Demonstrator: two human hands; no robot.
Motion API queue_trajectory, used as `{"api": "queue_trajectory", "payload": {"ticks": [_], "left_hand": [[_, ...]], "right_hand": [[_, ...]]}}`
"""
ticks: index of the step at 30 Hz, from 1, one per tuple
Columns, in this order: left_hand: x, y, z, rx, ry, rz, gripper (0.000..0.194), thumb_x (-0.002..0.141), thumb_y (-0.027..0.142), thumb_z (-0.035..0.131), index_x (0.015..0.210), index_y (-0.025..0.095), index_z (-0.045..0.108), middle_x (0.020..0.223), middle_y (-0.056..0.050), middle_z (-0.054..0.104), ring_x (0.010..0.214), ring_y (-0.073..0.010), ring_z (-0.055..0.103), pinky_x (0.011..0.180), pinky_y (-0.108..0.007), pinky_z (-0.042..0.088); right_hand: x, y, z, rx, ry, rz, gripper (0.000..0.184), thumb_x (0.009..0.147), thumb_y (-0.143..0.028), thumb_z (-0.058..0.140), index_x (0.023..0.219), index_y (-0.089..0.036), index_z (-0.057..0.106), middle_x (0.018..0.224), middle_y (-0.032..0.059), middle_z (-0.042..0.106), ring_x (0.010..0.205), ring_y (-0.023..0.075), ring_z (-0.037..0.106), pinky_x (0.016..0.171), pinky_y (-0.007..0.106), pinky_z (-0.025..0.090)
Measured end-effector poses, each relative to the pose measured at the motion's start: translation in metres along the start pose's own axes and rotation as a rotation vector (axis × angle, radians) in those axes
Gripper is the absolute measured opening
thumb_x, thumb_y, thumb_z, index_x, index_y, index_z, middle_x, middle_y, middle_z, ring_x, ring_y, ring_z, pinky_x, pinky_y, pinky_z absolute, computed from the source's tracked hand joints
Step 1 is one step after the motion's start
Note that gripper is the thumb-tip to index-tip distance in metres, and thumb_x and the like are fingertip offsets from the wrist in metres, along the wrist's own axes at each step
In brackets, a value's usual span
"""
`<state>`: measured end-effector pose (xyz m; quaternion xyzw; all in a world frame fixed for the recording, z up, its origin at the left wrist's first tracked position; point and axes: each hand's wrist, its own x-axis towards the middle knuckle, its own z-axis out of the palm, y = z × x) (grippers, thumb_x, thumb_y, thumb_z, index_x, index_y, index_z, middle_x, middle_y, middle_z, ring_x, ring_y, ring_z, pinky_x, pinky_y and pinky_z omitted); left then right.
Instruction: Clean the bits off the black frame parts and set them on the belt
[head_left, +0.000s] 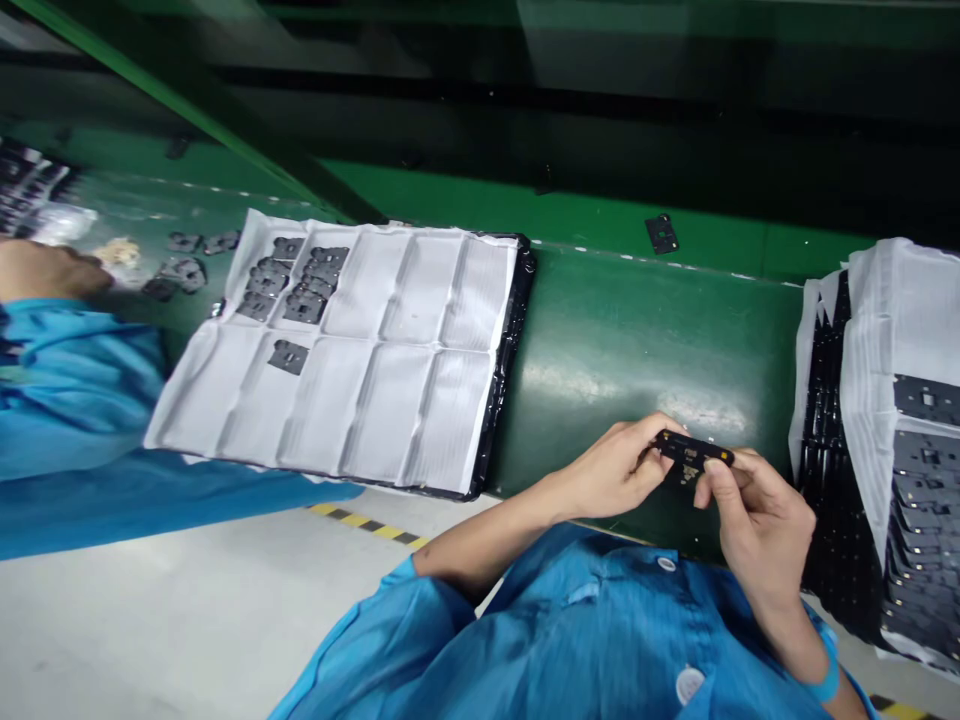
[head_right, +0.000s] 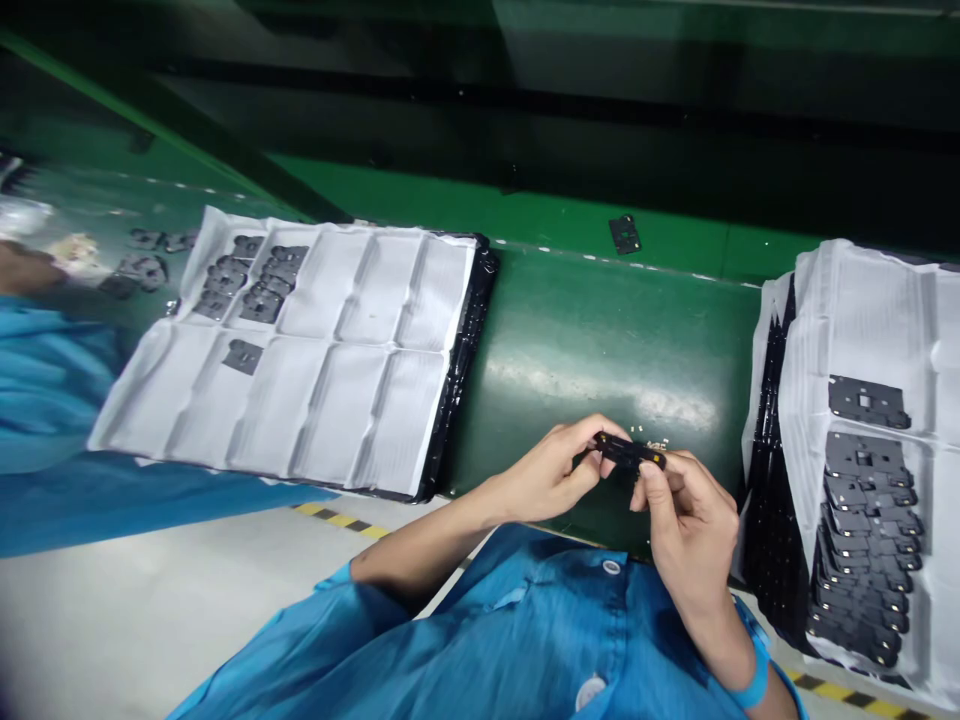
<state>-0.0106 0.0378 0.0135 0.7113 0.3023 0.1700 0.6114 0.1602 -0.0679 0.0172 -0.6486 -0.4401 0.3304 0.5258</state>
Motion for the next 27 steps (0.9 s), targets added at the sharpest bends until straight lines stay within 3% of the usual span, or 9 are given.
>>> {"api": "queue_trajectory", "payload": {"ticks": [4,7,10,14,18,22,27], "left_hand": [[-0.008,0.001,-0.008,0.001,-0.026,-0.026,0.023,0.097,0.021,0.057,0.119,0.018,0.064,0.089,-0.001,0.069,0.075,-0.0126,0.06,0.07,-0.024,0.046],[-0.006,0.003,-0.008,-0.136,0.056,-0.012,0.03,0.101,0.03,0.062,0.127,0.015,0.066,0.098,-0.006,0.073,0.087,-0.0156,0.067,0.08,-0.027,0.051],[0.002,0.003,0.0,-0.249,0.164,-0.015,0.027,0.106,0.036,0.057,0.113,0.013,0.069,0.084,-0.003,0.068,0.078,-0.0139,0.064,0.077,-0.026,0.05],[0.01,0.004,0.01,-0.237,0.253,0.007,0.019,0.103,0.027,0.056,0.096,0.015,0.068,0.079,-0.001,0.062,0.075,-0.0127,0.06,0.074,-0.025,0.047],[0.011,0.007,0.011,-0.313,0.218,0.017,0.016,0.1,0.027,0.058,0.097,0.015,0.068,0.088,-0.003,0.063,0.08,-0.0139,0.062,0.076,-0.026,0.048],[0.011,0.006,0.011,-0.328,0.24,-0.012,0.026,0.105,0.036,0.056,0.091,0.015,0.065,0.082,-0.002,0.06,0.073,-0.0122,0.057,0.072,-0.026,0.045],[0.011,0.004,0.011,-0.28,0.239,0.025,0.007,0.093,0.02,0.064,0.094,0.015,0.067,0.092,-0.004,0.063,0.079,-0.0127,0.058,0.074,-0.025,0.046]], "right_hand": [[-0.001,0.002,0.004,0.005,0.042,-0.001,0.015,0.106,-0.026,0.071,0.092,-0.02,0.073,0.068,-0.0029,0.065,0.057,0.0109,0.064,0.058,0.021,0.053],[-0.002,0.003,0.005,0.007,0.113,-0.019,0.008,0.106,-0.024,0.072,0.098,-0.02,0.073,0.07,-0.0032,0.068,0.057,0.0109,0.067,0.059,0.02,0.055],[-0.003,0.003,0.005,0.014,0.111,-0.035,0.006,0.106,-0.022,0.072,0.1,-0.02,0.072,0.07,-0.0032,0.07,0.057,0.0114,0.069,0.059,0.02,0.057],[-0.004,0.005,0.006,-0.015,0.135,-0.084,0.006,0.105,-0.021,0.072,0.099,-0.02,0.073,0.074,-0.0017,0.071,0.058,0.0122,0.071,0.059,0.022,0.058],[-0.004,0.007,0.006,-0.055,0.159,-0.121,0.005,0.104,-0.018,0.073,0.099,-0.02,0.074,0.079,-0.0006,0.072,0.06,0.0124,0.072,0.06,0.022,0.058],[-0.004,0.007,0.006,-0.064,0.137,-0.156,0.008,0.104,-0.015,0.073,0.098,-0.02,0.074,0.079,-0.001,0.072,0.061,0.0123,0.072,0.061,0.023,0.058],[-0.003,0.005,0.006,-0.032,0.144,-0.11,0.005,0.104,-0.018,0.073,0.1,-0.02,0.074,0.076,-0.0019,0.072,0.059,0.0115,0.072,0.06,0.021,0.058]]}}
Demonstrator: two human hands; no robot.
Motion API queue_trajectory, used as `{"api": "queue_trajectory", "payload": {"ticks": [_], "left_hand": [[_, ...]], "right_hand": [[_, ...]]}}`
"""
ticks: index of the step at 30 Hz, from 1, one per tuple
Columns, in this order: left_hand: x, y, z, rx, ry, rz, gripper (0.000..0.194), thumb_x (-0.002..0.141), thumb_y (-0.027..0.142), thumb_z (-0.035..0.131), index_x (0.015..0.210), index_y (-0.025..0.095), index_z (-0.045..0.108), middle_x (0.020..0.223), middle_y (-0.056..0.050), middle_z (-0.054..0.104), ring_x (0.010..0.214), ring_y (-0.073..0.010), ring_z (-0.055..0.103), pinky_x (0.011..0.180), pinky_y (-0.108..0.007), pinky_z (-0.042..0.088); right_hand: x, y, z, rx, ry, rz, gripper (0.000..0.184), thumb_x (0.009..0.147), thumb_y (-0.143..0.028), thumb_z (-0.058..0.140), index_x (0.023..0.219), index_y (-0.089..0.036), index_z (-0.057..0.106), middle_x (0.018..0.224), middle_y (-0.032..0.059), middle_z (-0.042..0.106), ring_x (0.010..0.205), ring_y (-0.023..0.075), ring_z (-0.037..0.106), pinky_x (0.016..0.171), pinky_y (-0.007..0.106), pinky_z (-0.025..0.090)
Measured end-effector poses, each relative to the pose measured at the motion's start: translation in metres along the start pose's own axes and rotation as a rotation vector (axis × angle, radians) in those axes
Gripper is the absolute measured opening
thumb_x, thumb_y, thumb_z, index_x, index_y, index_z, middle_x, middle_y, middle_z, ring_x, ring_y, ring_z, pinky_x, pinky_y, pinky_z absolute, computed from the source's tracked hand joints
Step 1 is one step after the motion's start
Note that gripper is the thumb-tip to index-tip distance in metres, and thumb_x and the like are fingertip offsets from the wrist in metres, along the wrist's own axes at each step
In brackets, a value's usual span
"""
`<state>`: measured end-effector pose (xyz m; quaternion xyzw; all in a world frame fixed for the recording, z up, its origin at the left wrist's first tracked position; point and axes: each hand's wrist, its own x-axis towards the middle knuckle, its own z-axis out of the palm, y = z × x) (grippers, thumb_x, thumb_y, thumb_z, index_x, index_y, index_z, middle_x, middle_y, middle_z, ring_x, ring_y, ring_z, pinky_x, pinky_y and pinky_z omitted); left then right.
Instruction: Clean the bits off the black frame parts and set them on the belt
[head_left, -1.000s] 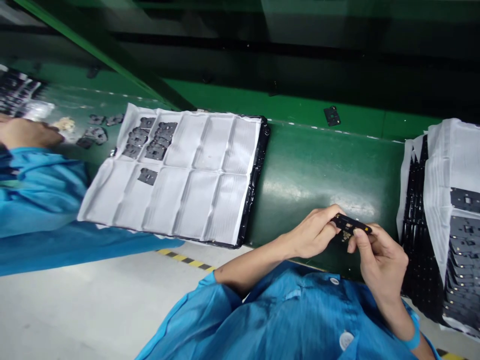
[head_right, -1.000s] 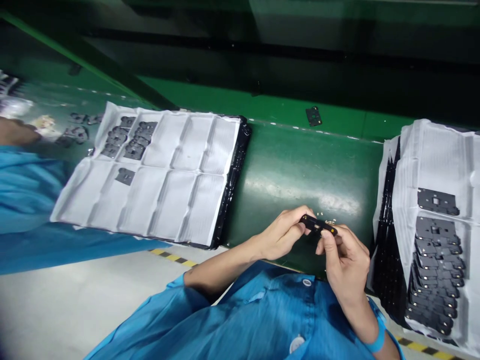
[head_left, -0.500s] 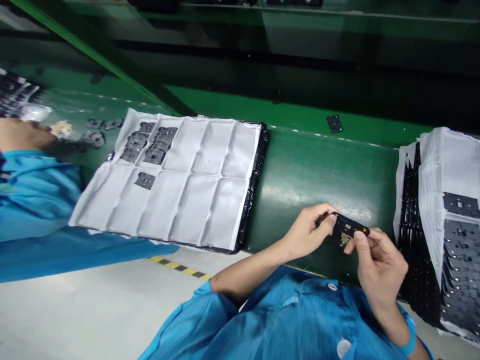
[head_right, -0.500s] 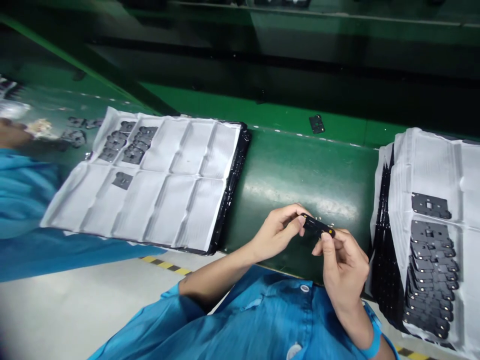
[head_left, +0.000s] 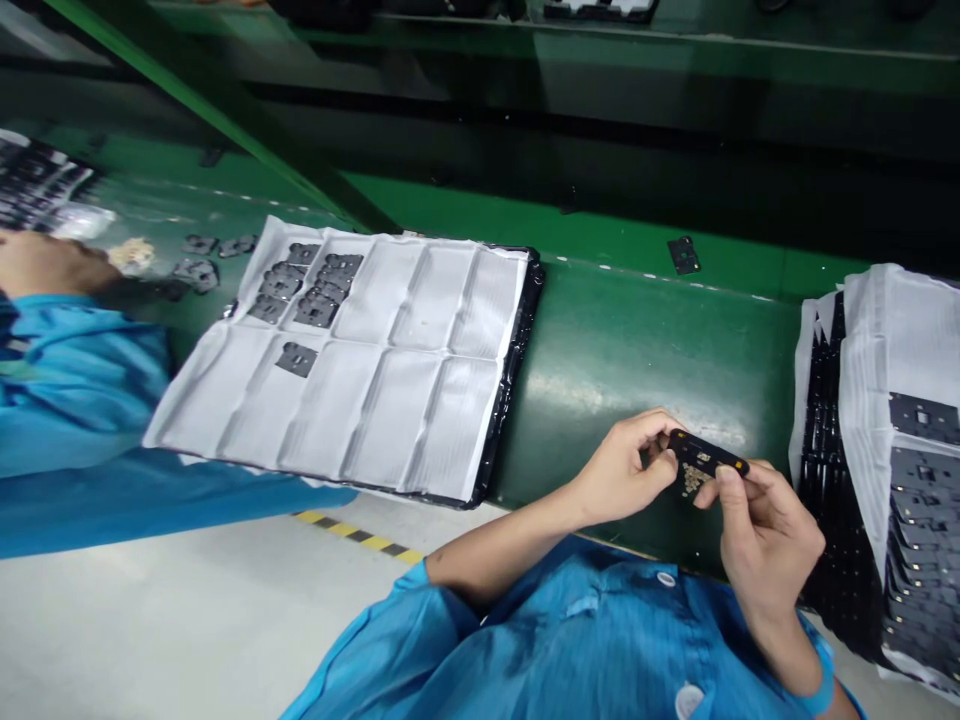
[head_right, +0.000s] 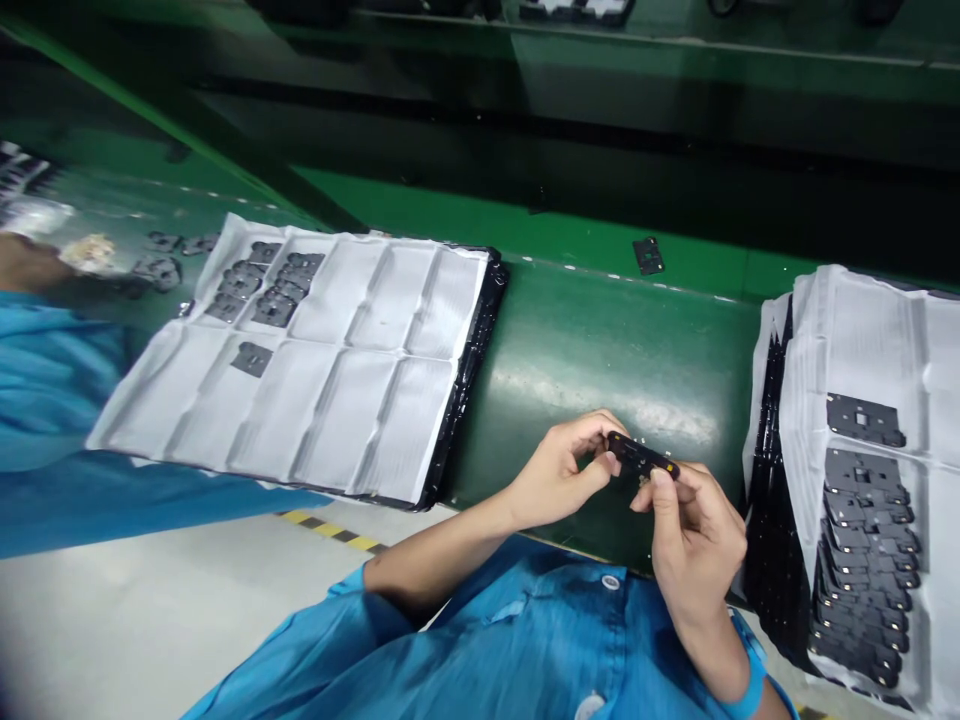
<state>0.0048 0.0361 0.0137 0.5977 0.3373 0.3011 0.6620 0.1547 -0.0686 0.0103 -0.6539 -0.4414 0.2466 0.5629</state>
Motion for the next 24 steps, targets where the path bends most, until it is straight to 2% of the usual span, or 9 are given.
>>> {"api": "queue_trajectory", "payload": {"ticks": [6,10,14,19,24], "left_hand": [[0.002,0.003,-0.002,-0.076,0.0,0.05,0.019,0.1,0.02,0.057,0.097,0.014,0.075,0.104,-0.01,0.072,0.098,-0.0181,0.069,0.091,-0.03,0.053],[0.004,-0.001,0.003,-0.1,0.038,0.074,0.019,0.098,0.019,0.058,0.095,0.014,0.076,0.101,-0.009,0.073,0.096,-0.017,0.069,0.09,-0.029,0.054],[0.004,-0.003,0.008,-0.149,0.065,0.063,0.02,0.101,0.028,0.064,0.095,0.014,0.076,0.099,-0.008,0.072,0.092,-0.0167,0.069,0.088,-0.029,0.054],[0.001,-0.004,0.009,-0.164,0.059,0.039,0.035,0.104,0.047,0.066,0.097,0.015,0.078,0.101,-0.01,0.073,0.093,-0.0181,0.069,0.088,-0.031,0.055],[0.001,-0.003,0.008,-0.155,0.046,0.049,0.038,0.103,0.05,0.067,0.098,0.014,0.079,0.103,-0.01,0.073,0.093,-0.0183,0.069,0.089,-0.03,0.055]], "right_hand": [[-0.001,-0.002,0.0,0.028,0.0,0.073,0.01,0.105,-0.026,0.074,0.098,-0.018,0.072,0.071,-0.0019,0.071,0.057,0.0126,0.071,0.058,0.022,0.057],[-0.002,-0.003,0.0,0.037,0.006,0.092,0.013,0.104,-0.029,0.075,0.098,-0.018,0.072,0.07,-0.0012,0.071,0.056,0.0141,0.071,0.057,0.023,0.057],[-0.002,-0.004,0.0,0.045,0.006,0.118,0.015,0.104,-0.032,0.076,0.098,-0.018,0.072,0.069,-0.0003,0.072,0.056,0.0153,0.071,0.057,0.025,0.057],[-0.002,-0.004,-0.002,0.052,0.006,0.166,0.019,0.104,-0.035,0.076,0.099,-0.017,0.071,0.068,-0.0002,0.073,0.054,0.0152,0.07,0.057,0.025,0.057],[-0.001,-0.003,0.0,0.066,0.019,0.183,0.022,0.103,-0.037,0.077,0.097,-0.017,0.071,0.065,-0.0007,0.073,0.052,0.0148,0.07,0.056,0.024,0.056]]}}
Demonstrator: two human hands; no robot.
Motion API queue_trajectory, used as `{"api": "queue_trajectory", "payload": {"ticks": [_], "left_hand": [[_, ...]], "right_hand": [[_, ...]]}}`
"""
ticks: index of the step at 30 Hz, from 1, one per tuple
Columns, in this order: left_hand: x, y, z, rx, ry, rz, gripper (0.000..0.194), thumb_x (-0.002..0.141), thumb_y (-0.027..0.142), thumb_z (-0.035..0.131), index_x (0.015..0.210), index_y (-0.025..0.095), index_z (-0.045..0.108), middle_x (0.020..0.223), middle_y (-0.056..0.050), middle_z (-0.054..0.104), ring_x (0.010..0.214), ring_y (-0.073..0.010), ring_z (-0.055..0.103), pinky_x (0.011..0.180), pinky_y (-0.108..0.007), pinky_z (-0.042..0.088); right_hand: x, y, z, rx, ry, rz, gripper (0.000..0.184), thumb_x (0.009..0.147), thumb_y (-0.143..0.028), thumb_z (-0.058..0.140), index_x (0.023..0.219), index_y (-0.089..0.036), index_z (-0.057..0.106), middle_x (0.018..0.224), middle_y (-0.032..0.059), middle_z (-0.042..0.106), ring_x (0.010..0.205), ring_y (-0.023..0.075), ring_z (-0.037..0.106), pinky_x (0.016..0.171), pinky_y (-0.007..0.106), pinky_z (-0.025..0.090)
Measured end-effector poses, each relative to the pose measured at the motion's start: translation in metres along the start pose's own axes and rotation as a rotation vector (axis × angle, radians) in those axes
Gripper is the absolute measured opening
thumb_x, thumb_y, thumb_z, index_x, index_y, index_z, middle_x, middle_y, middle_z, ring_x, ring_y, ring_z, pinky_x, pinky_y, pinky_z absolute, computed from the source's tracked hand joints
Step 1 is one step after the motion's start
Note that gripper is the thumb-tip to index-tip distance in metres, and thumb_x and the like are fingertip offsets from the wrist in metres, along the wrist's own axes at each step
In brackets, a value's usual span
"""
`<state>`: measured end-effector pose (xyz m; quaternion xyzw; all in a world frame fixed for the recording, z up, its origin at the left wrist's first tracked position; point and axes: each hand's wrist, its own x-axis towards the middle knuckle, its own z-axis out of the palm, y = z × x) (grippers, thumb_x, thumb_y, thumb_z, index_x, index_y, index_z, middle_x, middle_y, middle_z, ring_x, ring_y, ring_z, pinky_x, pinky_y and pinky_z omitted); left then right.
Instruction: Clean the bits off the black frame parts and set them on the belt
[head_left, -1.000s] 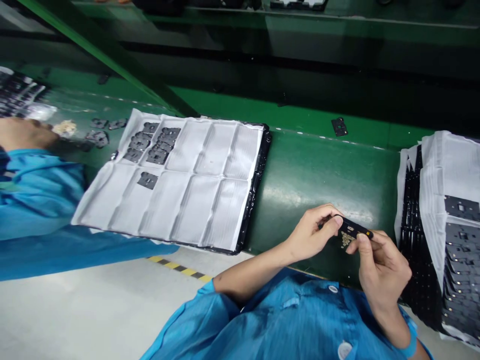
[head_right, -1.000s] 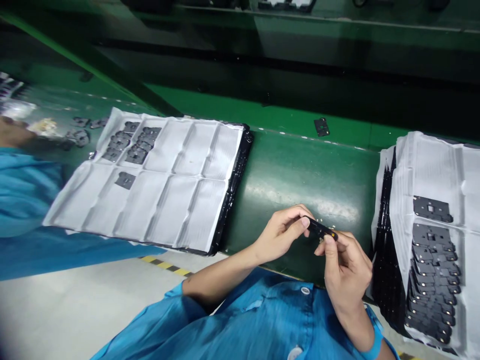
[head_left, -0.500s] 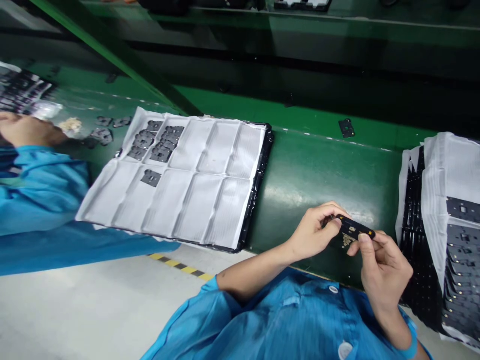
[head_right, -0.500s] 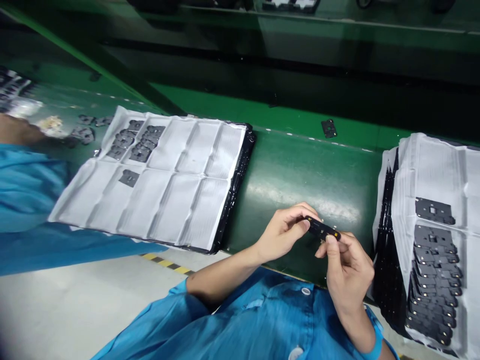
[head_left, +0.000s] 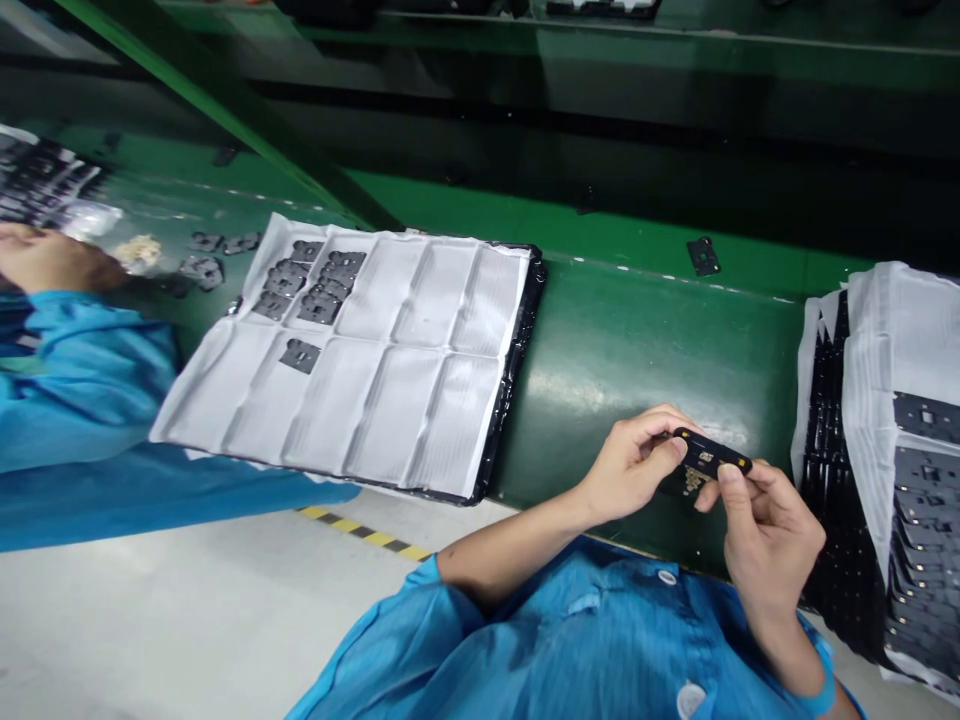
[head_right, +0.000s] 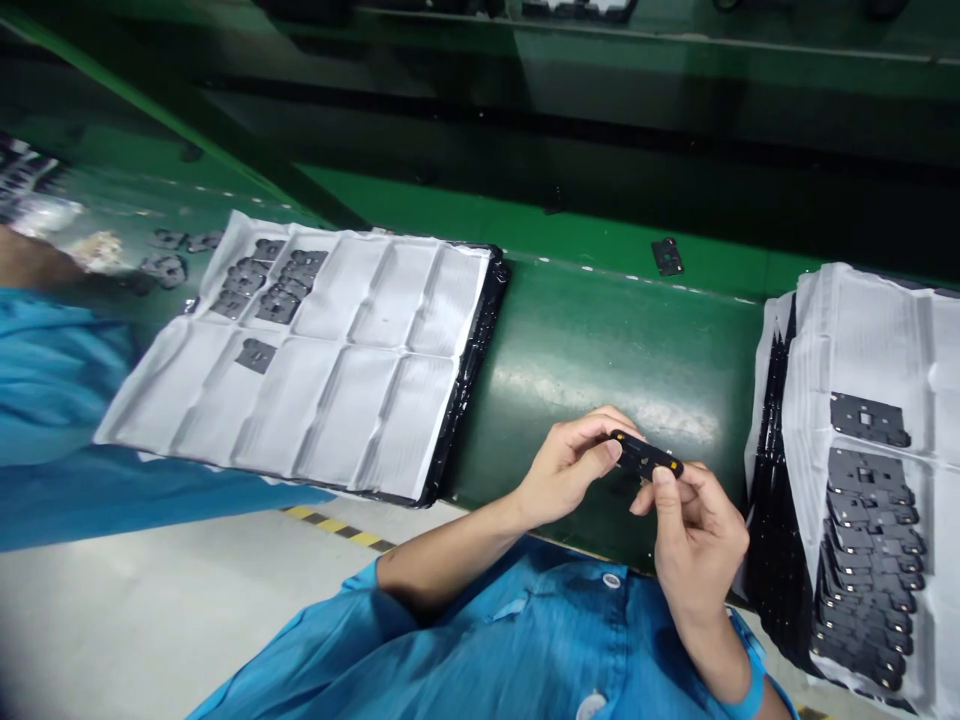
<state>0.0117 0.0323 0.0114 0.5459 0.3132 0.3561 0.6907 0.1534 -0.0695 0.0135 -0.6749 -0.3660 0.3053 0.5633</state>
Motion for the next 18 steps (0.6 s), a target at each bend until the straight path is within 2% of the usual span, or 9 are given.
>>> {"api": "queue_trajectory", "payload": {"ticks": [13,18], "left_hand": [[-0.0021,-0.0069,0.0025,-0.06,0.007,-0.048,0.042,0.104,0.054,0.067,0.098,0.013,0.077,0.102,-0.009,0.07,0.078,-0.0121,0.062,0.071,-0.024,0.053],[-0.0017,-0.0055,0.0029,-0.071,0.023,-0.067,0.043,0.103,0.054,0.068,0.096,0.013,0.077,0.1,-0.009,0.069,0.074,-0.0104,0.06,0.066,-0.023,0.051]], "right_hand": [[0.0003,0.0019,-0.0022,0.012,-0.038,0.0,0.02,0.104,-0.035,0.076,0.097,-0.017,0.071,0.065,-0.0014,0.071,0.053,0.0142,0.069,0.057,0.024,0.057],[0.0,0.0032,-0.0031,-0.014,-0.061,-0.043,0.016,0.105,-0.031,0.074,0.096,-0.018,0.072,0.068,-0.002,0.068,0.055,0.0129,0.067,0.056,0.023,0.055]]}}
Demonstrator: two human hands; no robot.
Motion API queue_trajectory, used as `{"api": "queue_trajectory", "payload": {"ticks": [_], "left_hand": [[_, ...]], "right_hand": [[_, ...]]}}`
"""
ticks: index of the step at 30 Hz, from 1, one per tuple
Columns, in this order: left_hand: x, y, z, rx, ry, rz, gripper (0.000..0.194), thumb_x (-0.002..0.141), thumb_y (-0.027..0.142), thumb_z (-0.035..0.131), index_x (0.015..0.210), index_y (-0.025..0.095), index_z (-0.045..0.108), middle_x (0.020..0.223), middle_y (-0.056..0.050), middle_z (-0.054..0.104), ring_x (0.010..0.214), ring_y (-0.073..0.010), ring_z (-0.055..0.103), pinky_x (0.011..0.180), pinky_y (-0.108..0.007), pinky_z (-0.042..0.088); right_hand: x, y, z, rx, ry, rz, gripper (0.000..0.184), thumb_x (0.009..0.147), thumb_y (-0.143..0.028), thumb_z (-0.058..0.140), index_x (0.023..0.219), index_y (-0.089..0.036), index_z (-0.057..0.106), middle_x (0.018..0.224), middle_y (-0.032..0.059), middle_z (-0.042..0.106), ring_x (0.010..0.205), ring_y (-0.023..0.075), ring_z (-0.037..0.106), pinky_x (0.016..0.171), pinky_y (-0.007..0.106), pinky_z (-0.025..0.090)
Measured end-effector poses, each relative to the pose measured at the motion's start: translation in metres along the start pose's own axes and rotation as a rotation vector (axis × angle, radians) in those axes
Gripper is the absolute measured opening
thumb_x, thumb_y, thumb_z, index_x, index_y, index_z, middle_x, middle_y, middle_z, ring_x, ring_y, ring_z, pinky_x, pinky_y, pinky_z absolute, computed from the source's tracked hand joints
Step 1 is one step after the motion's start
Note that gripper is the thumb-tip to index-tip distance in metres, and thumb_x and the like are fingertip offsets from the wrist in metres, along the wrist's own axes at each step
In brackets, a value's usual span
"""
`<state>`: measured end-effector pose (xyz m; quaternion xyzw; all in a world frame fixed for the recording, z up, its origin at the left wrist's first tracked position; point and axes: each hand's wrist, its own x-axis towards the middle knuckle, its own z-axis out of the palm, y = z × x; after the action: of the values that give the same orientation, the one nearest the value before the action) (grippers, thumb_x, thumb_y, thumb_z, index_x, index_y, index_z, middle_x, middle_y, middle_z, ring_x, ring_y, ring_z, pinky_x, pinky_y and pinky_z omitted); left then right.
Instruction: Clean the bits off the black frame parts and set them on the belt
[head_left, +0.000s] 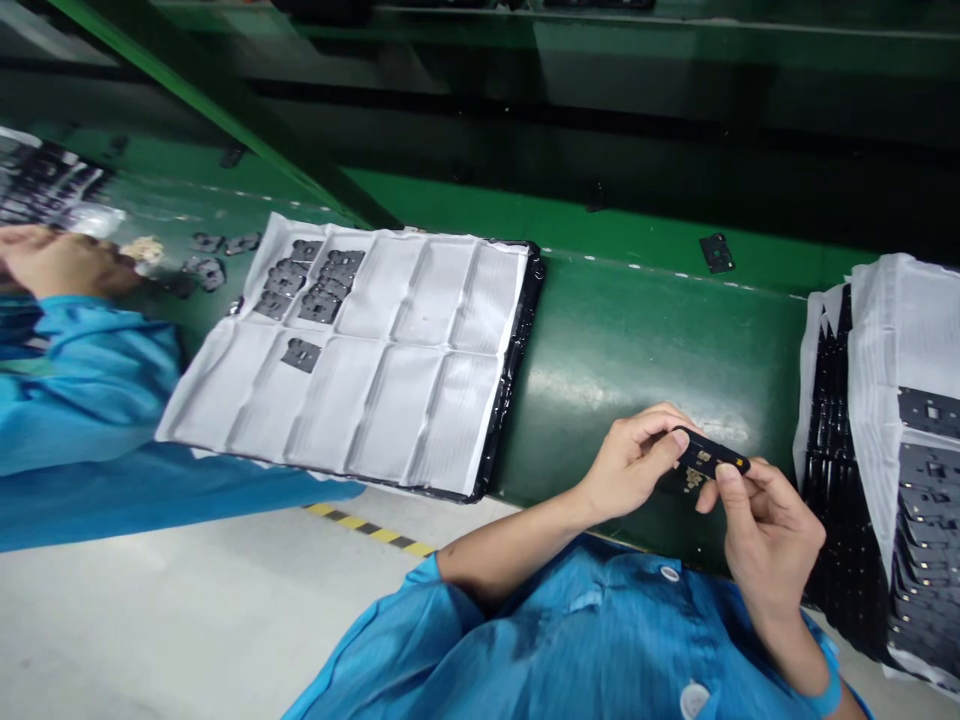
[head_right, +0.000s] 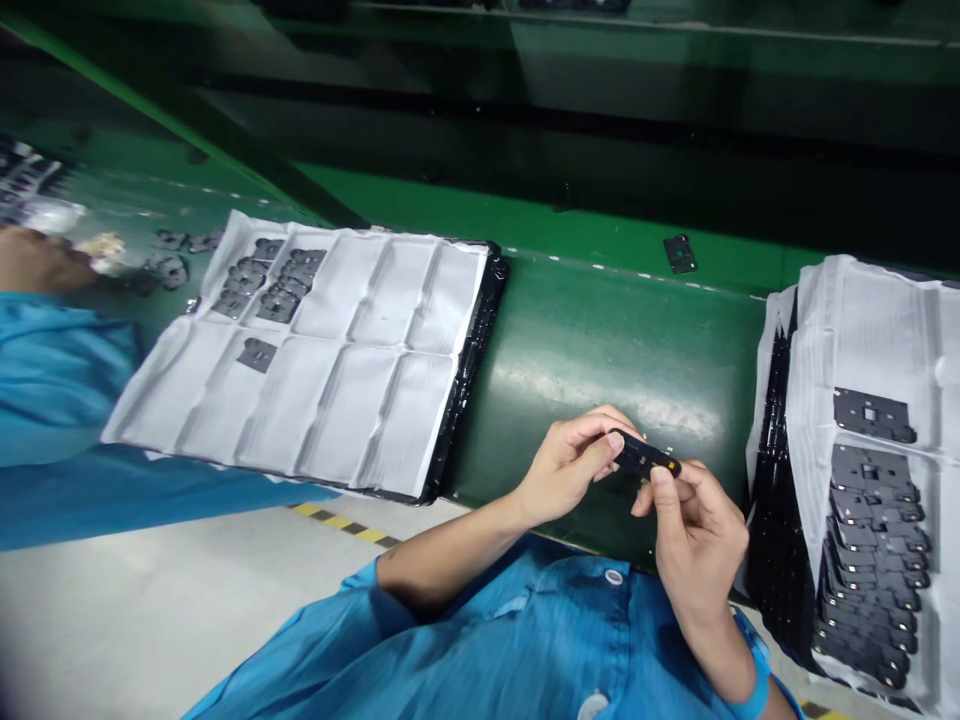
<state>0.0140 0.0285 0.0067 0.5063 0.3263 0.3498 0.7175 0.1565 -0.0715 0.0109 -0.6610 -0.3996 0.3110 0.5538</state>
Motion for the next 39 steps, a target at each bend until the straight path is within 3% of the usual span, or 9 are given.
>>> {"api": "queue_trajectory", "payload": {"ticks": [5,8,11,15,19,26,30,34,39], "left_hand": [[0.0,0.002,0.002,-0.093,0.037,-0.106,0.04,0.098,0.052,0.071,0.091,0.013,0.075,0.091,-0.004,0.065,0.061,-0.006,0.05,0.055,-0.021,0.04],[-0.004,0.006,0.004,-0.111,0.11,-0.142,0.034,0.097,0.046,0.071,0.087,0.013,0.074,0.081,0.0,0.06,0.054,-0.0042,0.045,0.052,-0.021,0.035],[-0.01,0.01,0.009,-0.057,0.159,-0.131,0.035,0.097,0.046,0.071,0.083,0.014,0.07,0.077,0.001,0.059,0.051,-0.004,0.047,0.052,-0.022,0.038],[-0.017,0.013,0.014,-0.045,0.084,-0.138,0.045,0.102,0.058,0.066,0.088,0.015,0.067,0.06,0.004,0.057,0.049,-0.0078,0.053,0.054,-0.022,0.045],[-0.021,0.016,0.014,-0.035,0.055,-0.089,0.05,0.103,0.063,0.065,0.093,0.014,0.07,0.063,0.002,0.062,0.052,-0.0095,0.059,0.053,-0.021,0.048],[-0.025,0.021,0.01,0.045,0.052,-0.021,0.041,0.108,0.049,0.064,0.096,0.012,0.076,0.067,0.001,0.062,0.052,-0.0068,0.058,0.055,-0.02,0.047],[-0.028,0.02,0.012,0.041,0.055,-0.042,0.042,0.108,0.05,0.064,0.096,0.012,0.077,0.072,0.001,0.06,0.052,-0.0062,0.06,0.054,-0.019,0.047],[-0.028,0.018,0.01,-0.014,0.049,-0.099,0.044,0.104,0.055,0.068,0.099,0.012,0.076,0.079,0.0,0.063,0.053,-0.0071,0.063,0.051,-0.02,0.048],[-0.026,0.023,0.001,-0.115,-0.082,-0.241,0.048,0.102,0.059,0.07,0.104,0.011,0.073,0.062,0.0,0.066,0.051,-0.0094,0.061,0.053,-0.021,0.049]], "right_hand": [[0.002,-0.006,-0.002,-0.053,-0.07,-0.118,0.014,0.106,-0.024,0.07,0.094,-0.02,0.074,0.074,-0.0008,0.066,0.059,0.0129,0.066,0.058,0.025,0.055],[0.001,-0.012,-0.003,0.0,-0.14,-0.062,0.009,0.106,-0.022,0.068,0.109,-0.02,0.076,0.074,-0.0013,0.067,0.059,0.0131,0.067,0.057,0.024,0.057],[0.0,-0.013,-0.002,0.037,-0.123,-0.023,0.017,0.106,-0.021,0.066,0.12,-0.02,0.076,0.068,-0.0036,0.066,0.054,0.0121,0.065,0.052,0.022,0.054],[0.0,-0.006,-0.002,0.008,-0.023,-0.043,0.013,0.106,-0.023,0.067,0.109,-0.02,0.079,0.064,-0.0046,0.063,0.045,0.0095,0.057,0.044,0.021,0.046],[0.003,-0.006,-0.003,0.014,0.005,-0.035,0.017,0.105,-0.031,0.069,0.101,-0.019,0.08,0.065,-0.0035,0.063,0.041,0.0097,0.054,0.041,0.023,0.043],[0.007,-0.011,-0.001,0.044,0.0,0.004,0.025,0.104,-0.038,0.07,0.089,-0.019,0.077,0.059,-0.005,0.056,0.038,0.0083,0.048,0.038,0.021,0.036],[0.005,-0.004,0.0,0.103,0.034,0.119,0.03,0.101,-0.042,0.073,0.082,-0.019,0.072,0.055,-0.0058,0.053,0.039,0.0084,0.045,0.037,0.02,0.033],[0.006,-0.005,-0.003,0.235,-0.06,0.259,0.029,0.102,-0.043,0.073,0.086,-0.019,0.072,0.056,-0.0058,0.056,0.038,0.0079,0.045,0.038,0.019,0.034],[0.006,-0.012,-0.009,0.279,-0.182,0.318,0.022,0.105,-0.039,0.07,0.102,-0.019,0.077,0.055,-0.0036,0.063,0.044,0.0114,0.057,0.049,0.022,0.045]]}}
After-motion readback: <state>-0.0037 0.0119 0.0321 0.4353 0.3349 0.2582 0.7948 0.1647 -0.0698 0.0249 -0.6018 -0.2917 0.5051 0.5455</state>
